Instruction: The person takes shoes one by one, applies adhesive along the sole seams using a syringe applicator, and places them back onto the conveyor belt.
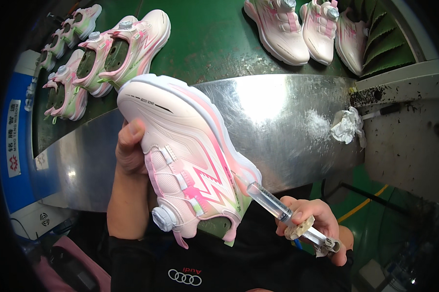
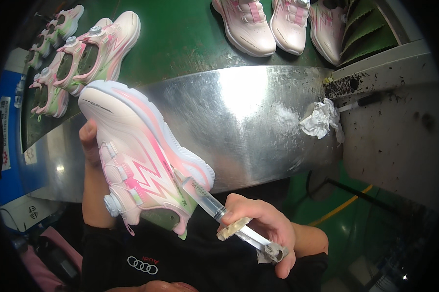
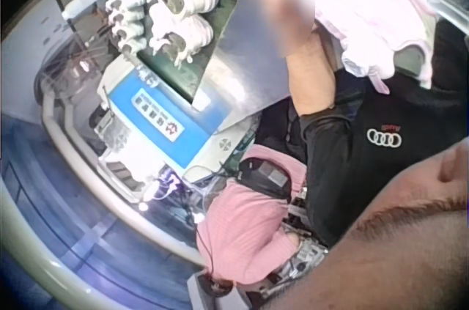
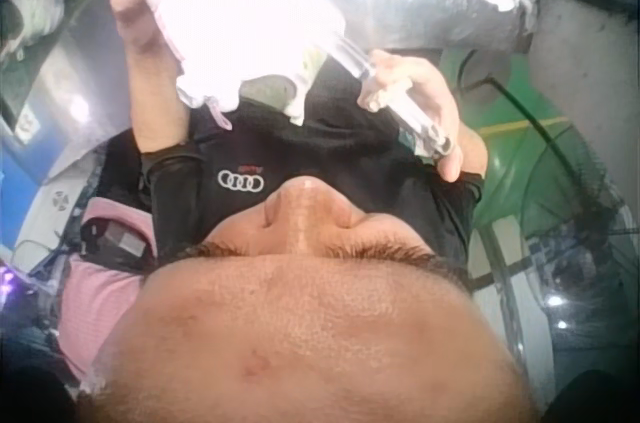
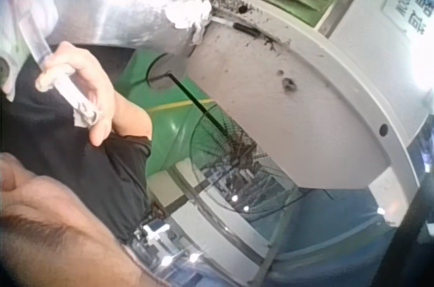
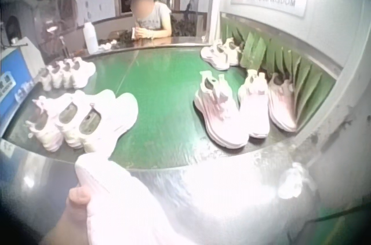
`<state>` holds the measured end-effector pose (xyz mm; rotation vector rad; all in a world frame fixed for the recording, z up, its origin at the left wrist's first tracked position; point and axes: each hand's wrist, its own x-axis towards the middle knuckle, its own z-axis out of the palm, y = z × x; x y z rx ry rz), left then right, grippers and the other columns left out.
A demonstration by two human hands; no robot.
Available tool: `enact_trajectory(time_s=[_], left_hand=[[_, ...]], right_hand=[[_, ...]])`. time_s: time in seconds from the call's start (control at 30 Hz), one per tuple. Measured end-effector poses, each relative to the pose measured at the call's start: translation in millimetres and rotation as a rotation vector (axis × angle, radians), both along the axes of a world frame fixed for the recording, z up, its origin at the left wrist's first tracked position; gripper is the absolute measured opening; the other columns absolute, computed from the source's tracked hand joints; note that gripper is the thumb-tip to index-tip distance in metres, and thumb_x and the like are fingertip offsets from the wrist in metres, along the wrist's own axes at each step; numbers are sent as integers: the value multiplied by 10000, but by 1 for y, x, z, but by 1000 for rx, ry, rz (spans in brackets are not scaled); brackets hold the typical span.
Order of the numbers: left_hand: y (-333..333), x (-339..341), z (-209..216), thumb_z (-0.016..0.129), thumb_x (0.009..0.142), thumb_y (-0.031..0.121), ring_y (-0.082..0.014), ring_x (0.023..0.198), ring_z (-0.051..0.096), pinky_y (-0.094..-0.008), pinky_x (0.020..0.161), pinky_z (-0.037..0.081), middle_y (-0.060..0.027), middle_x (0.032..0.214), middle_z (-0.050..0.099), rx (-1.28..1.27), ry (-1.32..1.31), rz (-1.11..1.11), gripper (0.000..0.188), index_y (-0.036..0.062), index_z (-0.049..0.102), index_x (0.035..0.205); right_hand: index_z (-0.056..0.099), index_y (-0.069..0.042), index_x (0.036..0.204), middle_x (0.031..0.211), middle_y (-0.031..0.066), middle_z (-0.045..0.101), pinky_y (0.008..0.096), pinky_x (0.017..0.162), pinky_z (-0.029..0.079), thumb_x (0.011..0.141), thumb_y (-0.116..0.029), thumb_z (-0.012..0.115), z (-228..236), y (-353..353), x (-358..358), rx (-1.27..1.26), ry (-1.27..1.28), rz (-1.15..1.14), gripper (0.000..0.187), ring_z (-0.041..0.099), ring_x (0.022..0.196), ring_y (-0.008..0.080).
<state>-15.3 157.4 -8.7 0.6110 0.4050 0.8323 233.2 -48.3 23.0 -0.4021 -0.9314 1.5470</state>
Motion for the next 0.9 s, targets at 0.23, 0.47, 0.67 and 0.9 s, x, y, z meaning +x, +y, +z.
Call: enact_trajectory(time_s=[0.23,0.47,0.67,0.9], left_hand=[[5,-2,-5,614,799,287,-319,1054,583,-427,917,483,-231,1180,553,-17,-11,-44,628,-85,410,1262],[4,0,-1,617,805,304,-299,1047,583,-410,920,478,-210,1166,566,-110,7,5,615,-72,427,1254],[9,-2,-9,595,823,300,-286,1036,587,-402,911,480,-199,1157,574,-113,33,36,578,-60,440,1248],[12,-2,-11,573,839,314,-272,1034,587,-395,913,477,-181,1151,581,-91,82,46,553,-46,452,1240]], right_hand=[[448,96,1230,1029,151,572,261,742,353,650,-668,695,-3,-20,-1,-33,-61,-59,990,441,885,183],[472,80,1224,1057,157,591,276,727,328,654,-677,679,-14,-33,1,11,-87,-87,970,451,854,177],[482,70,1223,1045,153,602,280,720,315,648,-685,673,-18,-43,3,-6,-129,-129,968,469,833,176],[487,61,1223,1028,135,628,282,718,305,639,-697,664,-27,-46,8,20,-164,-152,974,530,836,173]])
